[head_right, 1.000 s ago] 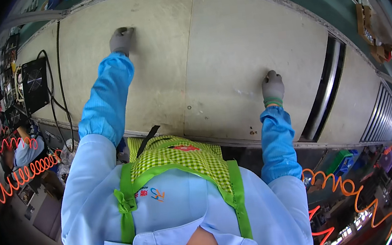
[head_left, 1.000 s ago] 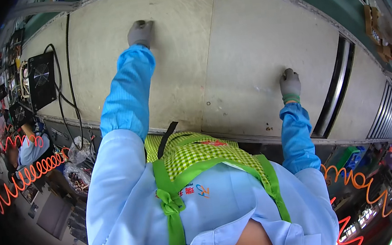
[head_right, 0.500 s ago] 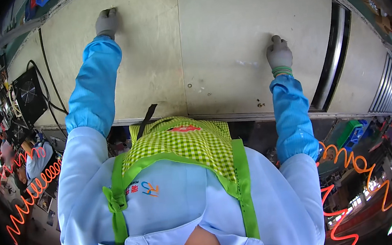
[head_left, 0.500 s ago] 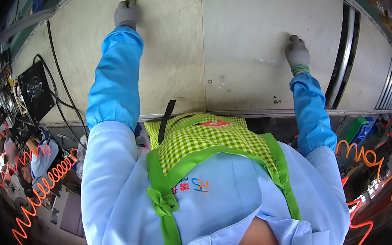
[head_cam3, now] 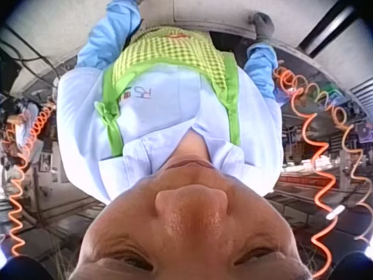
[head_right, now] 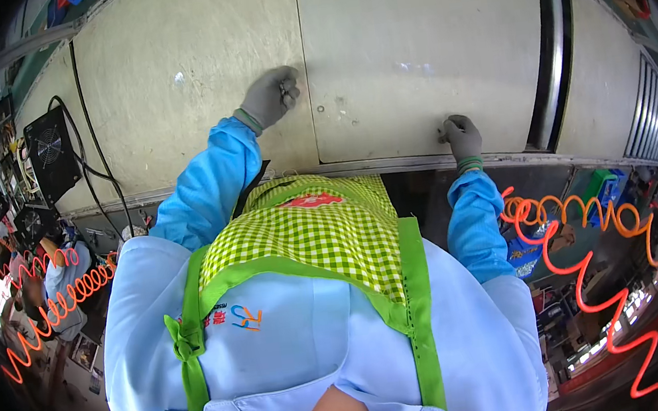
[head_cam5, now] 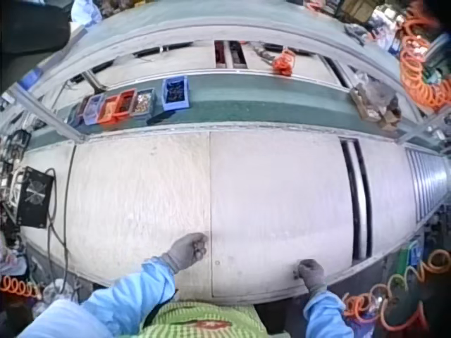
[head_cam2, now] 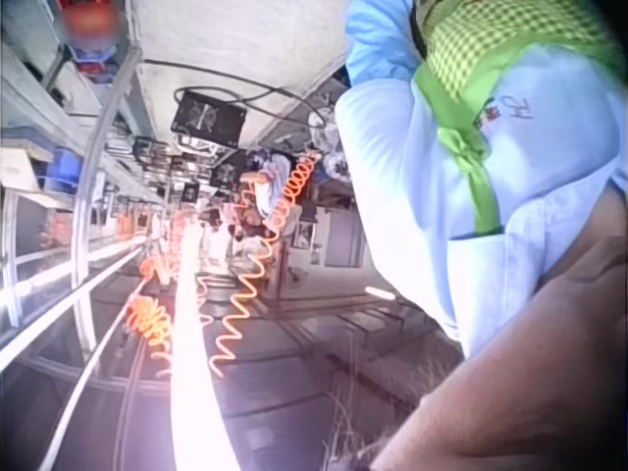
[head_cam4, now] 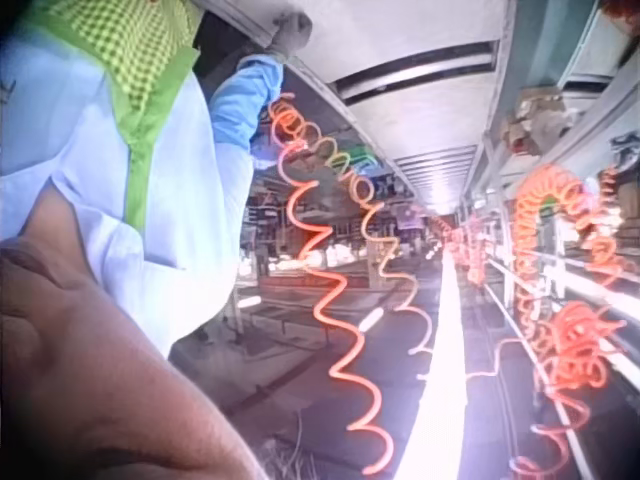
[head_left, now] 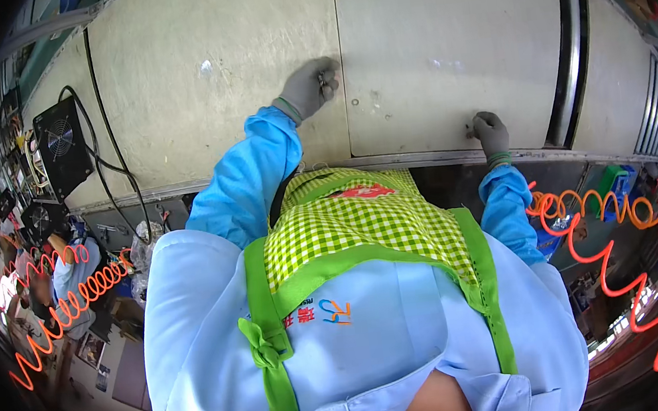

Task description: The person cleans a workbench surface by hand, picking up small debris and wiping the area with a cloth. They then remove a large board from the table, wipe it, and place it back. Finally, they organize various tools and components on the table.

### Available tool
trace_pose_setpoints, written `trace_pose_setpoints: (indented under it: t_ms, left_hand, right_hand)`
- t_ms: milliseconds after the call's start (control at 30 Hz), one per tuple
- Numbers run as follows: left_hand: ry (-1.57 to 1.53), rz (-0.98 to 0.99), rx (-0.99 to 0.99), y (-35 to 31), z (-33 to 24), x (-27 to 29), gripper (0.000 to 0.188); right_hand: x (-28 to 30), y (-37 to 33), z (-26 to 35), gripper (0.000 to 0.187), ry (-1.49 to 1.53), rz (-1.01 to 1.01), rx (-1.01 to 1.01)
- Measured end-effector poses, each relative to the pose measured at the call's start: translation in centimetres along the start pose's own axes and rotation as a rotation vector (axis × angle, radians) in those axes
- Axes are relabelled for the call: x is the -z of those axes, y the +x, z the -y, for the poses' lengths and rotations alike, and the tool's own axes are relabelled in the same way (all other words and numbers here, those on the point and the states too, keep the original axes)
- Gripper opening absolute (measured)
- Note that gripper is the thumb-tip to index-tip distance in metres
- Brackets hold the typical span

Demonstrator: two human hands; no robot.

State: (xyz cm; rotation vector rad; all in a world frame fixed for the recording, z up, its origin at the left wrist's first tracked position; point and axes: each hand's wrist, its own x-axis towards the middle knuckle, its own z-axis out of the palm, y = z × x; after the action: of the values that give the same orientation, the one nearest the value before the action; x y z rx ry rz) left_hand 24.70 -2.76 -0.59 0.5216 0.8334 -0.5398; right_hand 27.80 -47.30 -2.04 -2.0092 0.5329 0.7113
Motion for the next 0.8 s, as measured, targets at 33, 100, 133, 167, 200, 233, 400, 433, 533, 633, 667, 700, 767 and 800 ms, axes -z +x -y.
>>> trace_pose_setpoints:
  t_ms: [33, 100, 133, 167, 200, 233, 400, 433, 533, 633, 667, 700, 767, 800]
  left_hand:
    - [0.335, -0.032, -0.073, 0.0, 0.9, 0.1, 0.02]
    - [0.866, -0.081, -0.309, 0.5, 3.3, 1.0, 0.026]
    - [1.06, -0.099, -0.476, 1.3, 4.9, 1.9, 0.028]
    - [1.258, -0.114, -0.645, 1.3, 5.4, 1.5, 0.03]
    - [1.391, -0.123, -0.633, 1.0, 5.6, 1.3, 0.03]
    - [1.522, -0.134, -0.618, 0.7, 5.9, 1.1, 0.031]
    - [1.83, -0.173, -0.66, -0.3, 6.8, 0.0, 0.034]
    - [1.853, -0.189, -0.658, 0.0, 7.2, -0.1, 0.034]
    - [1.984, -0.22, -0.617, 0.3, 6.9, -0.7, 0.035]
    - [2.079, -0.233, -0.558, 0.3, 6.9, -1.5, 0.034]
    - [2.106, -0.241, -0.543, 0.2, 6.7, -1.4, 0.034]
    - [2.113, -0.234, -0.576, 0.4, 6.9, -1.2, 0.032]
    - [2.13, -0.218, -0.64, 0.4, 7.6, -0.8, 0.03]
    - [2.147, -0.219, -0.636, 0.3, 7.6, -0.9, 0.028]
  right_hand:
    - [0.4, -0.6, -1.0, 0.026, -0.117, -0.019, 0.02]
    - [0.9, -1.4, -2.1, 0.037, -0.317, -0.063, 0.052]
    - [1.1, -1.9, -2.4, 0.039, -0.388, -0.124, 0.068]
    - [0.9, -2.7, -2.3, 0.04, -0.452, -0.186, 0.082]
    - [0.6, -3.3, -2.4, 0.041, -0.517, -0.248, 0.096]
    - [0.2, -3.6, -2.6, 0.042, -0.532, -0.288, 0.124]
    - [-2.1, -4.2, -3.0, 0.043, -0.621, -0.394, 0.26]
    - [-2.1, -4.0, -3.0, 0.041, -0.613, -0.387, 0.251]
    - [-2.1, -3.5, -3.1, 0.037, -0.6, -0.337, 0.216]
    - [-1.2, -3.0, -2.5, 0.031, -0.673, -0.237, 0.2]
    - [-1.4, -3.0, -2.4, 0.03, -0.698, -0.247, 0.203]
    - [-1.5, -3.0, -2.4, 0.029, -0.723, -0.257, 0.207]
    - [-1.9, -3.1, -2.3, 0.028, -0.751, -0.29, 0.205]
    - [-1.9, -3.1, -2.1, 0.028, -0.755, -0.301, 0.197]
